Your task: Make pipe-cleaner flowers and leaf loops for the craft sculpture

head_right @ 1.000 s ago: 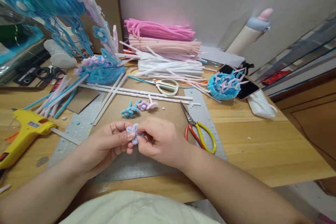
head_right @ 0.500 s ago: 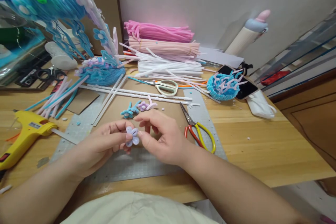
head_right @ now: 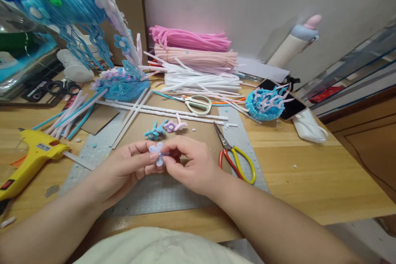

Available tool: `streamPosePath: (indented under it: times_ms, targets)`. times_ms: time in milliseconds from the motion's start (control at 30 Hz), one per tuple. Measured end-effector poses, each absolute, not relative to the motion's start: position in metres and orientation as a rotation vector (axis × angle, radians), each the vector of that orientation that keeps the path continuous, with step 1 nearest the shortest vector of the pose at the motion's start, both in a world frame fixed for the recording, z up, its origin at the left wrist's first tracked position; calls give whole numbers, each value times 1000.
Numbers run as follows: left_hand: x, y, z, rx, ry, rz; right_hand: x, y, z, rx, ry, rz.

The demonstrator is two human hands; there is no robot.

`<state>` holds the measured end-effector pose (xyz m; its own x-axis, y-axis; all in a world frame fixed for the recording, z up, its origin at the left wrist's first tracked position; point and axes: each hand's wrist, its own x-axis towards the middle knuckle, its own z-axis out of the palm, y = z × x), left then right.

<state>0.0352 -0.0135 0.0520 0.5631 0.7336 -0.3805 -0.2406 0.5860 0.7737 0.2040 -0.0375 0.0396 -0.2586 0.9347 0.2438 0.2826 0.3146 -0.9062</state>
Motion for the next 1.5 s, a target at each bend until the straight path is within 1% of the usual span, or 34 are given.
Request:
streamPosePath:
  times_ms: [133, 433, 633, 833, 933, 1067, 1300, 1400, 1500]
  targets:
    - [34, -15, 50, 691, 735, 647, 205, -38, 45, -1116, -1857, 784]
    - [33, -12, 47, 695, 717, 526, 206, -37, 48, -1137, -2090, 555]
    - [37, -16, 45, 665, 737, 637, 203, -40, 44, -1212, -2013, 465]
    - [40, -16, 46, 645, 737, 708, 200, -44, 42, -1231, -1898, 482]
    - [40, -16, 46, 663, 735, 728, 197, -45, 39, -1244, -1805, 557]
    - [39, -15, 46, 683, 741, 721, 196, -43, 37, -1259, -1703, 754]
    - [36, -13, 48, 825, 798, 648, 200, -37, 41, -1123, -1367, 1303]
    - [37, -13, 49, 838, 844, 679, 199, -36, 42, -1170, -1300, 1436]
    - [37, -12, 49, 762, 856, 749, 198, -35, 42, -1206, -1186, 1474]
